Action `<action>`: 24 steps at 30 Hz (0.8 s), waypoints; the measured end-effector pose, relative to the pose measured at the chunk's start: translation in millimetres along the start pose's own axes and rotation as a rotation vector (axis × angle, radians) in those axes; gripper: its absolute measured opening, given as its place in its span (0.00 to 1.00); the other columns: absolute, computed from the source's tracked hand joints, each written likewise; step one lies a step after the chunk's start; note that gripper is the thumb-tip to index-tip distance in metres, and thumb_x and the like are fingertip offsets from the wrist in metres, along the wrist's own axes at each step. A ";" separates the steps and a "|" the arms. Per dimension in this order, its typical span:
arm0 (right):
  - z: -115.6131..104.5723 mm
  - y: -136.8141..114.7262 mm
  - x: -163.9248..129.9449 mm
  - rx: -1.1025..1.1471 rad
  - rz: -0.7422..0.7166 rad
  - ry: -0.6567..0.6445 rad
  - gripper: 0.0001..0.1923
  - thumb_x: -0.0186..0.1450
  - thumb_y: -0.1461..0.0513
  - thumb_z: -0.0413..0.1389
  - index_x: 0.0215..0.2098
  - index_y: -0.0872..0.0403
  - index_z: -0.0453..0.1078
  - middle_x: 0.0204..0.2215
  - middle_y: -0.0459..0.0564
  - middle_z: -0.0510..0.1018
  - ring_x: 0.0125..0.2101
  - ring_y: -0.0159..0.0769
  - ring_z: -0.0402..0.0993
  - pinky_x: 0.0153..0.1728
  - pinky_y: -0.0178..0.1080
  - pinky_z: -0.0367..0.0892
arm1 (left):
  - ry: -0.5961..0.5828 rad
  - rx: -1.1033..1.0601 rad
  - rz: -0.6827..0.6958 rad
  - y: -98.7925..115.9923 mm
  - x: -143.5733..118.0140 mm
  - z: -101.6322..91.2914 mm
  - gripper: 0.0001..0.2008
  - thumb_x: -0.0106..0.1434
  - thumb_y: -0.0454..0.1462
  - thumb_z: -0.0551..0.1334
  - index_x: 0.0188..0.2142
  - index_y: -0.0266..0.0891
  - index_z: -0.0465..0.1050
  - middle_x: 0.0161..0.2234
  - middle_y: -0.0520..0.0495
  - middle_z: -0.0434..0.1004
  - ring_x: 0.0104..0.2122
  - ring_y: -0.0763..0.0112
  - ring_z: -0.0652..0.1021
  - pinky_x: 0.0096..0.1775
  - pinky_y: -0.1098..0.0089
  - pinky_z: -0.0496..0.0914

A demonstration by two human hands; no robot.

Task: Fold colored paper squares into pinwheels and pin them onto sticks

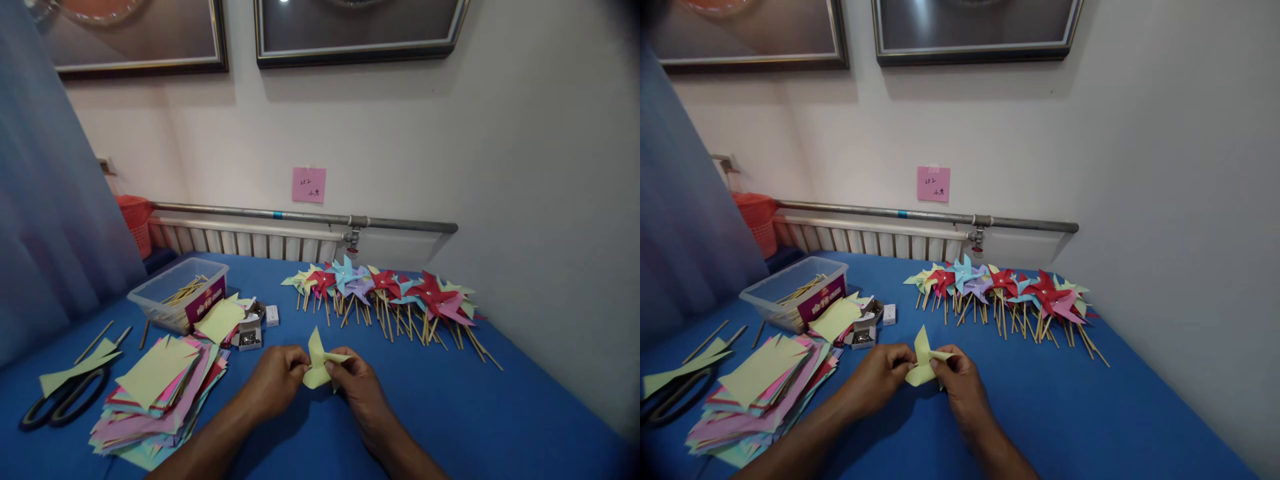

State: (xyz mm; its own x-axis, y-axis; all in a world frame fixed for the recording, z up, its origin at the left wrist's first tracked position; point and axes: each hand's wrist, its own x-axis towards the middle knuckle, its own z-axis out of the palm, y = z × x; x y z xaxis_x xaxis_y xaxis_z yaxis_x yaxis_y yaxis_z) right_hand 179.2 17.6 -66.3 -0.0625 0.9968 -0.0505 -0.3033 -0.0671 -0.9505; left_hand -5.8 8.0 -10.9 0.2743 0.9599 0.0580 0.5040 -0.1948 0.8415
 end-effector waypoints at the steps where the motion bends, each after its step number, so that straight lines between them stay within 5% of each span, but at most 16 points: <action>1: -0.5 0.5 0.0 -0.006 0.001 -0.003 0.24 0.48 0.46 0.74 0.31 0.52 0.75 0.21 0.42 0.75 0.22 0.32 0.65 0.26 0.35 0.59 | 0.002 0.002 -0.008 0.0 0.0 -0.1 0.10 0.62 0.36 0.57 0.32 0.38 0.77 0.25 0.53 0.74 0.27 0.71 0.71 0.31 0.70 0.59; 24: 3.7 -11.1 -8.6 -0.024 0.016 -0.001 0.20 0.49 0.50 0.74 0.30 0.53 0.75 0.22 0.43 0.76 0.24 0.32 0.66 0.26 0.34 0.60 | 0.013 0.071 -0.063 10.1 -3.6 -1.9 0.09 0.62 0.31 0.58 0.31 0.39 0.78 0.25 0.54 0.75 0.27 0.73 0.72 0.30 0.72 0.57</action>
State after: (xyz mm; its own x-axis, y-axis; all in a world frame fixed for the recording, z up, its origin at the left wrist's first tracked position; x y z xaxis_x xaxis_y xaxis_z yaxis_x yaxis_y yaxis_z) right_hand 179.6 9.6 -54.2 -0.0679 0.9955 -0.0660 -0.2796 -0.0825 -0.9566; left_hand -3.2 2.9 -1.6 0.2296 0.9732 0.0139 0.5770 -0.1476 0.8033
